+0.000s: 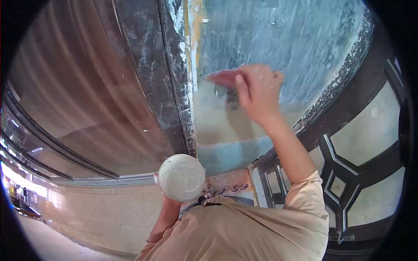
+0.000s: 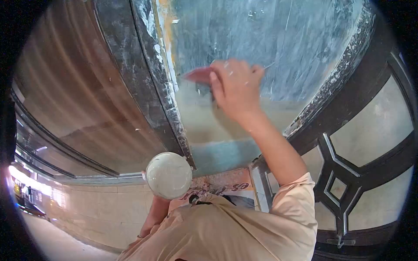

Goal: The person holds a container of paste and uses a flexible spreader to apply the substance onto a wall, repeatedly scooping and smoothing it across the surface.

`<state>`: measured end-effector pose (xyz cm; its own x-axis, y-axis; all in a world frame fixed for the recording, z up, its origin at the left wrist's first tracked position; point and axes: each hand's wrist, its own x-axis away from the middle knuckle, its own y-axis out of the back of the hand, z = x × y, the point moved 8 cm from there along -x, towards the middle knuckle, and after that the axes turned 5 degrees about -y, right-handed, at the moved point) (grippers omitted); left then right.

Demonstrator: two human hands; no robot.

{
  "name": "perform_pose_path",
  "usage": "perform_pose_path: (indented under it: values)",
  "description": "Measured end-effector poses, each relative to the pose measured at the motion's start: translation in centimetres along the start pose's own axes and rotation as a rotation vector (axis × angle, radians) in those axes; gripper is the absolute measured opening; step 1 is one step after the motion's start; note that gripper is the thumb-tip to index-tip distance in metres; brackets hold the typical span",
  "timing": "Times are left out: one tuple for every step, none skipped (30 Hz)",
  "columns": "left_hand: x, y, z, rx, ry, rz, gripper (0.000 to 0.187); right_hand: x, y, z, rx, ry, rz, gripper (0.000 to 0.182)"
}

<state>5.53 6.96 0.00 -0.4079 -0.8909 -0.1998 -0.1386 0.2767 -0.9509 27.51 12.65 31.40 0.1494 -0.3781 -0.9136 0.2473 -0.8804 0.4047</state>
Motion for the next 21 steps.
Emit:
perform_pose_path:
  values:
    - [0.0,0.0,0.1,-0.021,0.009,0.013,0.117,-0.3,0.8,-0.1,0.001,-0.005,0.004,0.015]
    - [0.0,0.1,0.2,-0.021,0.013,0.009,0.117,-0.5,1.5,-0.1,-0.046,-0.013,0.001,0.015]
    - [0.1,0.4,0.2,0.021,0.021,-0.009,0.116,-0.4,1.8,-0.1,-0.095,-0.021,-0.003,0.015]
    - [0.2,0.6,0.2,0.062,0.028,-0.026,0.116,1.4,0.2,0.7,-0.042,0.013,0.095,0.017]
    - [0.1,0.3,0.3,0.062,0.03,-0.028,0.116,4.6,-1.9,1.6,0.012,0.049,0.191,0.018]
    - [0.1,-0.5,0.3,0.123,0.024,0.004,0.116,8.3,-4.2,2.2,-0.026,0.063,0.331,0.018]
    - [0.1,-1.0,0.2,0.184,0.016,0.037,0.117,12.5,-6.7,2.7,-0.064,0.078,0.469,0.018]
    - [0.3,-0.6,0.1,0.185,0.014,0.035,0.117,16.9,-8.7,2.9,-0.083,0.101,0.528,0.025]
    - [0.6,1.1,-0.1,0.16,0.006,-0.064,0.117,20.3,-10.3,2.9,-0.101,0.124,0.589,0.032]
    - [0.9,2.6,-0.2,0.133,-0.003,-0.161,0.117,21.8,-11.3,2.5,-0.102,0.124,0.591,0.032]
    - [0.9,3.0,-0.3,0.133,-0.003,-0.161,0.117,21.8,-11.5,2.7,-0.08,0.131,0.581,0.034]
    - [1.0,3.4,-0.4,0.026,-0.008,-0.168,0.115,21.8,-11.5,2.8,-0.059,0.137,0.572,0.035]
    - [1.0,3.8,-0.7,-0.083,-0.014,-0.172,0.113,21.3,-11.6,1.9,0.025,0.118,0.525,0.033]
    - [0.9,3.6,-0.7,-0.085,-0.013,-0.173,0.113,18.4,-10.5,1.5,0.012,0.078,0.458,0.031]
    - [0.7,2.7,-0.6,-0.032,0.001,-0.124,0.113,15.4,-9.2,1.1,0.0,0.037,0.392,0.028]
    - [0.6,1.8,-0.4,0.023,0.015,-0.076,0.113,12.1,-7.4,0.8,0.024,0.005,0.298,0.026]
    - [0.5,1.1,-0.3,0.025,0.019,-0.08,0.113,9.3,-5.4,0.7,0.049,-0.026,0.205,0.023]
    - [0.3,-0.5,0.0,0.135,0.044,0.003,0.113,7.2,-4.0,0.8,0.052,-0.028,0.209,0.023]
    - [0.3,-1.6,0.2,0.246,0.069,0.086,0.113,5.2,-1.8,1.0,0.014,-0.022,0.103,0.022]
    - [0.4,-1.2,0.2,0.248,0.073,0.085,0.113,4.2,-0.2,1.1,-0.024,-0.015,-0.005,0.02]
    - [0.4,0.0,0.1,0.227,0.049,0.057,0.114,4.2,0.1,1.5,-0.044,-0.028,0.011,0.022]
